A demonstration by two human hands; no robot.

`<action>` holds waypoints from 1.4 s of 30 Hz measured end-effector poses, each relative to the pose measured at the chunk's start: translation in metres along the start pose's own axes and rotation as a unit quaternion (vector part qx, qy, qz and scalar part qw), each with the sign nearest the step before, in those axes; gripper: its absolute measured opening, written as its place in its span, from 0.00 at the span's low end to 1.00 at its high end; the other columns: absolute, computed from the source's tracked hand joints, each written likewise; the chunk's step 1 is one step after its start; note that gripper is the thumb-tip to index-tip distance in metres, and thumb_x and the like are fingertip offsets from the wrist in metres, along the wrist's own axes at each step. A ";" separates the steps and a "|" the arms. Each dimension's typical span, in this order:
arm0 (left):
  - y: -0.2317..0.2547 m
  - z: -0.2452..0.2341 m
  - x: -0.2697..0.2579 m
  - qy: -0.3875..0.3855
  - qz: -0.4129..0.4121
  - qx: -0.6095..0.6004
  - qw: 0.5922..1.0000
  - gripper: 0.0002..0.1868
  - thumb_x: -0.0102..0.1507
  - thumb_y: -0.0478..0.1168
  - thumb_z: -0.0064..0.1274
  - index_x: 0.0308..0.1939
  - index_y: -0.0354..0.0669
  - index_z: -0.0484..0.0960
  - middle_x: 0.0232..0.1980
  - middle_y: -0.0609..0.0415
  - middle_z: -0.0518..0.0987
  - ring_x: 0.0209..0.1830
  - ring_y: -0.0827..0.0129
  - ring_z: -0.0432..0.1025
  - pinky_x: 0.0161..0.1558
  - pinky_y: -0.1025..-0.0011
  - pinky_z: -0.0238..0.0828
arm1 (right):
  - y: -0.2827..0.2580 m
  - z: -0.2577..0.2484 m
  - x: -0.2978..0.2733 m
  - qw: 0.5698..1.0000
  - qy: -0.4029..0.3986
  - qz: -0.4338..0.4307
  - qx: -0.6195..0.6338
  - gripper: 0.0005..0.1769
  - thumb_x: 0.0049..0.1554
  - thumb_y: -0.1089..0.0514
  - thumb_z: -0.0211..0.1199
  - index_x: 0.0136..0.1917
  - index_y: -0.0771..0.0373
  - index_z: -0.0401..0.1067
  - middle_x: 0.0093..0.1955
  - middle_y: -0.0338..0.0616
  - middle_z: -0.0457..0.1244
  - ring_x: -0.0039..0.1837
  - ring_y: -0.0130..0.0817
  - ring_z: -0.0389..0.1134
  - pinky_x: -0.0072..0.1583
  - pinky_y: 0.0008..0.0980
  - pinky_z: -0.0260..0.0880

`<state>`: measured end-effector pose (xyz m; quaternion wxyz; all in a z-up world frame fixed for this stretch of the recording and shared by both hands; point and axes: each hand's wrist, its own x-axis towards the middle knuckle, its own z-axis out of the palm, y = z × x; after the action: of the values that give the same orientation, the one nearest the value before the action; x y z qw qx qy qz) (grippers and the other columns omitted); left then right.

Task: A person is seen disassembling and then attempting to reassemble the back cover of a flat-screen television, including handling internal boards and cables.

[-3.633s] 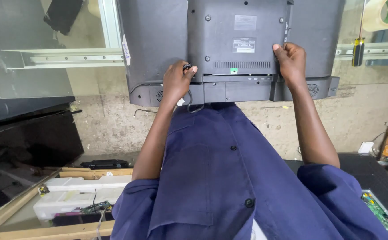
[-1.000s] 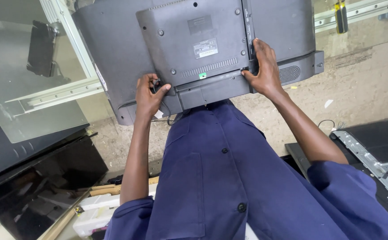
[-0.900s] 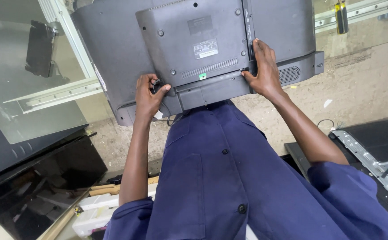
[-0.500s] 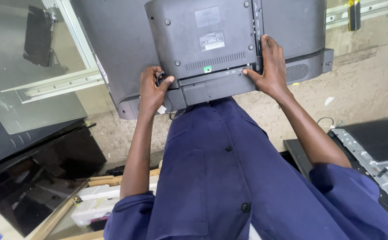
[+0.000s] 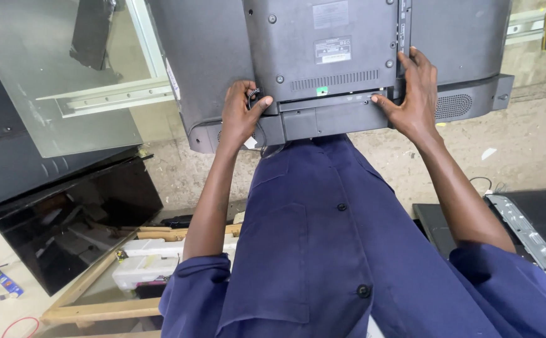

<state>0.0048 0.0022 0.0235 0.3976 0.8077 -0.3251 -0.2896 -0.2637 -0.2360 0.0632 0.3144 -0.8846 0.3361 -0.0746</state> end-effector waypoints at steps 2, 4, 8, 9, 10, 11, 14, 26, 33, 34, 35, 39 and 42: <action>0.002 -0.001 -0.002 0.000 -0.002 0.003 1.000 0.27 0.59 0.66 0.50 0.44 0.47 0.71 0.42 0.60 0.70 0.45 0.69 0.63 0.46 0.69 0.61 | 0.001 0.000 -0.003 1.000 0.003 -0.013 -0.002 0.43 0.55 0.43 0.66 0.75 0.65 0.54 0.75 0.62 0.45 0.73 0.61 0.46 0.67 0.64 0.53; 0.009 -0.005 -0.003 -0.013 -0.033 -0.036 0.999 0.27 0.58 0.65 0.52 0.46 0.50 0.72 0.44 0.62 0.71 0.47 0.70 0.64 0.47 0.70 0.60 | -0.001 -0.001 -0.002 1.000 0.004 -0.024 -0.003 0.43 0.58 0.39 0.60 0.75 0.66 0.54 0.76 0.62 0.44 0.74 0.61 0.45 0.66 0.64 0.54; 0.011 -0.005 -0.005 -0.016 -0.042 -0.043 0.998 0.28 0.57 0.67 0.51 0.46 0.50 0.70 0.45 0.62 0.71 0.43 0.72 0.64 0.45 0.70 0.61 | 0.011 0.004 -0.004 0.999 0.011 -0.036 0.008 0.42 0.57 0.43 0.64 0.75 0.65 0.56 0.76 0.61 0.45 0.73 0.61 0.46 0.66 0.65 0.54; 0.011 -0.005 -0.006 -0.016 -0.045 -0.041 0.998 0.28 0.57 0.66 0.52 0.46 0.50 0.70 0.45 0.62 0.71 0.44 0.72 0.64 0.46 0.70 0.61 | 0.013 0.005 -0.004 0.999 0.017 -0.043 0.009 0.42 0.56 0.42 0.66 0.75 0.65 0.57 0.75 0.61 0.45 0.73 0.62 0.47 0.65 0.65 0.55; 0.011 -0.005 -0.005 -0.015 -0.046 -0.039 0.998 0.28 0.57 0.66 0.52 0.46 0.50 0.70 0.45 0.62 0.71 0.45 0.72 0.64 0.47 0.70 0.62 | 0.015 0.006 -0.003 0.998 0.025 -0.050 0.009 0.42 0.56 0.42 0.67 0.74 0.66 0.57 0.75 0.62 0.46 0.72 0.62 0.48 0.65 0.64 0.56; 0.012 -0.006 -0.004 -0.016 -0.044 -0.039 0.998 0.28 0.57 0.66 0.52 0.46 0.50 0.70 0.45 0.62 0.71 0.45 0.72 0.64 0.47 0.70 0.62 | 0.016 0.007 -0.002 0.998 0.026 -0.050 0.009 0.42 0.56 0.42 0.67 0.74 0.66 0.57 0.75 0.62 0.46 0.72 0.62 0.48 0.65 0.64 0.56; 0.014 -0.008 -0.005 -0.019 -0.025 -0.033 0.999 0.28 0.58 0.67 0.50 0.44 0.50 0.69 0.42 0.62 0.69 0.43 0.71 0.62 0.45 0.69 0.59 | 0.020 0.008 -0.003 0.998 0.040 -0.047 0.029 0.42 0.56 0.37 0.66 0.72 0.67 0.61 0.75 0.60 0.47 0.72 0.60 0.48 0.62 0.62 0.63; 0.017 -0.013 -0.006 -0.042 -0.015 -0.063 0.997 0.26 0.56 0.64 0.56 0.42 0.51 0.67 0.40 0.62 0.63 0.43 0.71 0.58 0.46 0.71 0.55 | 0.027 0.014 -0.007 0.983 0.118 -0.102 0.096 0.31 0.61 0.49 0.64 0.73 0.62 0.64 0.76 0.58 0.48 0.72 0.56 0.51 0.69 0.59 0.56; 0.011 -0.013 -0.005 -0.062 -0.029 -0.046 0.997 0.28 0.54 0.68 0.55 0.40 0.52 0.67 0.39 0.63 0.63 0.43 0.72 0.58 0.46 0.72 0.56 | 0.028 0.015 -0.007 0.993 0.076 -0.076 0.044 0.36 0.62 0.40 0.57 0.75 0.63 0.61 0.75 0.60 0.48 0.72 0.60 0.51 0.66 0.60 0.58; 0.011 -0.013 -0.004 -0.068 -0.037 -0.042 0.996 0.28 0.54 0.67 0.56 0.40 0.52 0.67 0.39 0.63 0.62 0.42 0.72 0.57 0.45 0.72 0.55 | 0.027 0.015 -0.007 0.994 0.073 -0.078 0.038 0.36 0.63 0.38 0.56 0.75 0.64 0.61 0.76 0.61 0.48 0.72 0.60 0.51 0.66 0.60 0.58; 0.013 -0.013 -0.003 -0.068 -0.037 -0.043 0.996 0.28 0.54 0.67 0.56 0.40 0.52 0.67 0.39 0.63 0.62 0.42 0.72 0.57 0.45 0.72 0.55 | 0.026 0.013 -0.006 0.994 0.072 -0.078 0.038 0.36 0.63 0.38 0.56 0.75 0.64 0.61 0.76 0.61 0.48 0.72 0.60 0.51 0.66 0.60 0.58; 0.016 -0.013 -0.003 -0.075 -0.038 -0.033 0.996 0.30 0.54 0.69 0.54 0.41 0.50 0.67 0.39 0.61 0.63 0.42 0.71 0.57 0.43 0.72 0.56 | 0.025 0.012 -0.006 0.996 0.047 -0.073 -0.020 0.35 0.63 0.47 0.60 0.77 0.64 0.57 0.76 0.63 0.46 0.72 0.63 0.51 0.67 0.62 0.57; 0.013 -0.011 -0.004 -0.075 -0.030 -0.021 0.997 0.30 0.55 0.69 0.53 0.41 0.50 0.65 0.39 0.61 0.62 0.41 0.71 0.57 0.41 0.71 0.56 | 0.024 0.011 -0.005 0.995 0.040 -0.080 -0.048 0.36 0.63 0.49 0.59 0.78 0.65 0.55 0.76 0.66 0.46 0.71 0.65 0.51 0.67 0.62 0.56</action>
<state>0.0066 0.0043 0.0406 0.3804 0.7846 -0.3234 -0.3677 -0.2769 -0.2403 0.0404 0.2505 -0.9191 0.2803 -0.1184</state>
